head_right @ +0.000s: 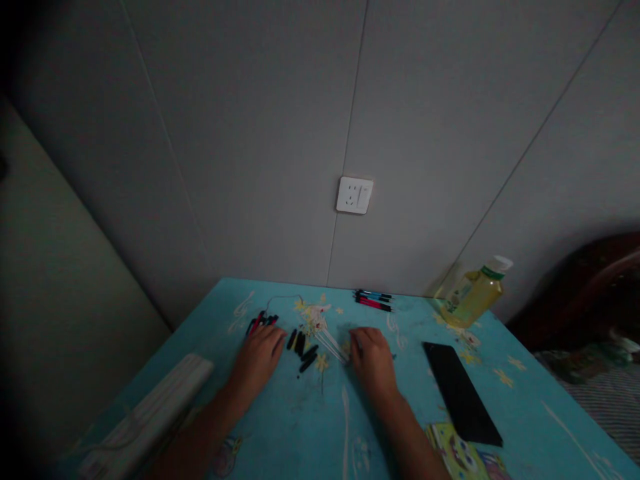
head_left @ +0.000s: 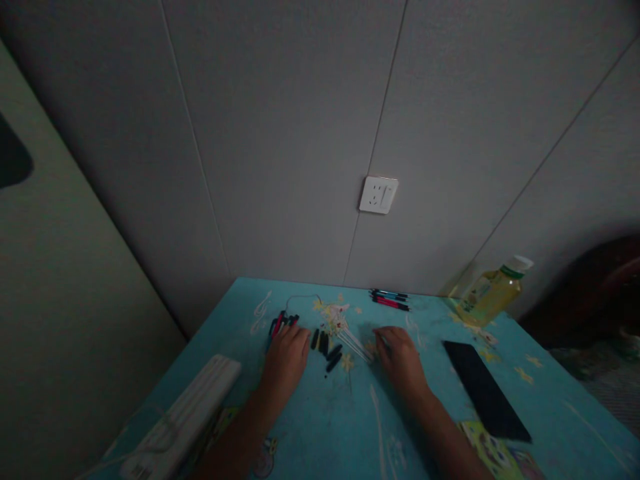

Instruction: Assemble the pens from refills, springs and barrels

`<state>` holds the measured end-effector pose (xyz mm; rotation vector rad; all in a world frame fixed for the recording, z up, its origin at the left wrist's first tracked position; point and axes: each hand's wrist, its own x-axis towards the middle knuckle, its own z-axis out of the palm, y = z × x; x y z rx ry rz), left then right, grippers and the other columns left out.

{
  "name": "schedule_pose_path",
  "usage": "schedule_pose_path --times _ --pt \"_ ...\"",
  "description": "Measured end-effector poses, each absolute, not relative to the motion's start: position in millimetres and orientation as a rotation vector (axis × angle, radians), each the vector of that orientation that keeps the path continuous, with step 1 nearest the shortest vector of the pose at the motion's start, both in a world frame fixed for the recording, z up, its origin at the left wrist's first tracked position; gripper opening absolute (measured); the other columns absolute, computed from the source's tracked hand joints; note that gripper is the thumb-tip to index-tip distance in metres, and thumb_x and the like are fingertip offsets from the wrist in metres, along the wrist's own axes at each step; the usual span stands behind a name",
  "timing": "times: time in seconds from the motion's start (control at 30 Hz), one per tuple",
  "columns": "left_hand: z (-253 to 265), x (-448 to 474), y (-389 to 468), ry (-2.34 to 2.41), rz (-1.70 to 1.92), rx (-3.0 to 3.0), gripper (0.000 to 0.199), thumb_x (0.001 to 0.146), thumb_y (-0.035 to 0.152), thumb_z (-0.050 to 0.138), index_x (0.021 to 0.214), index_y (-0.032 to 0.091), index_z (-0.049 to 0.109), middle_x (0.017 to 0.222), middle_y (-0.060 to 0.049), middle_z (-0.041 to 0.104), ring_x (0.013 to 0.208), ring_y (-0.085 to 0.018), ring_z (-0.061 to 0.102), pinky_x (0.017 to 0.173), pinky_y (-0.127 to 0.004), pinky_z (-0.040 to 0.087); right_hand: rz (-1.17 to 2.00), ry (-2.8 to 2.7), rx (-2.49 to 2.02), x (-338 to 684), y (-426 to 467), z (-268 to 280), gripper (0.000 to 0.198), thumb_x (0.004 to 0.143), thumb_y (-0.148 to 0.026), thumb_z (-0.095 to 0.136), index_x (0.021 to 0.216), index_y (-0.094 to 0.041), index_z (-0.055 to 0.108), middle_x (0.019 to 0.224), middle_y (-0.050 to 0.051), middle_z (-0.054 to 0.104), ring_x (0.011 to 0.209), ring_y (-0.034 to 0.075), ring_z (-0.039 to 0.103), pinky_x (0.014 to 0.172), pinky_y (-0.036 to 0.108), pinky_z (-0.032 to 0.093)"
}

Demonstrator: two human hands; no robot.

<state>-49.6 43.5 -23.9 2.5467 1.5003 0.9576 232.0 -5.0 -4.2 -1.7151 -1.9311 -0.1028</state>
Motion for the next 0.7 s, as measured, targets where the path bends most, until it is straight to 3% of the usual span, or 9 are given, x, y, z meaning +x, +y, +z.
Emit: schedule_pose_path --times 0.17,0.33,0.47,0.7 --pt "-23 -48 40 1.494 0.889 2.562 0.021 0.089 0.014 0.048 0.098 0.019 0.066 0.095 -0.009 0.064 0.096 -0.026 0.057 0.091 -0.044 0.044 0.084 -2.151 -1.455 179 -36 -9 0.023 0.095 -0.019 0.049 0.111 -0.022 0.066 0.103 0.009 0.066 0.097 0.022 0.059 0.089 0.038 0.045" --pt "-18 -32 27 1.321 0.903 2.540 0.026 0.093 0.017 0.045 0.109 0.020 0.065 0.100 -0.009 0.063 0.099 -0.024 0.057 0.091 -0.043 0.045 -0.004 -2.260 -1.374 165 -33 -13 0.031 0.094 -0.019 0.053 0.123 -0.024 0.061 0.115 0.010 0.065 0.105 0.024 0.056 0.092 0.039 0.044" --pt "-17 -24 18 1.238 0.838 2.564 0.025 0.092 0.017 0.045 0.105 0.020 0.067 0.097 -0.010 0.062 0.095 -0.025 0.057 0.086 -0.042 0.048 -0.013 -2.276 -1.428 168 -29 -17 0.032 0.094 -0.019 0.056 0.125 -0.025 0.061 0.105 0.007 0.067 0.101 0.023 0.056 0.090 0.037 0.043" --pt "-17 -22 12 1.170 0.764 2.586 0.021 0.091 0.021 0.051 0.103 0.022 0.068 0.094 -0.009 0.061 0.092 -0.025 0.058 0.083 -0.040 0.048 -0.008 -2.246 -1.528 171 -24 -16 0.009 0.090 -0.025 0.063 0.097 -0.022 0.068 0.093 0.006 0.065 0.093 0.023 0.055 0.084 0.036 0.040"
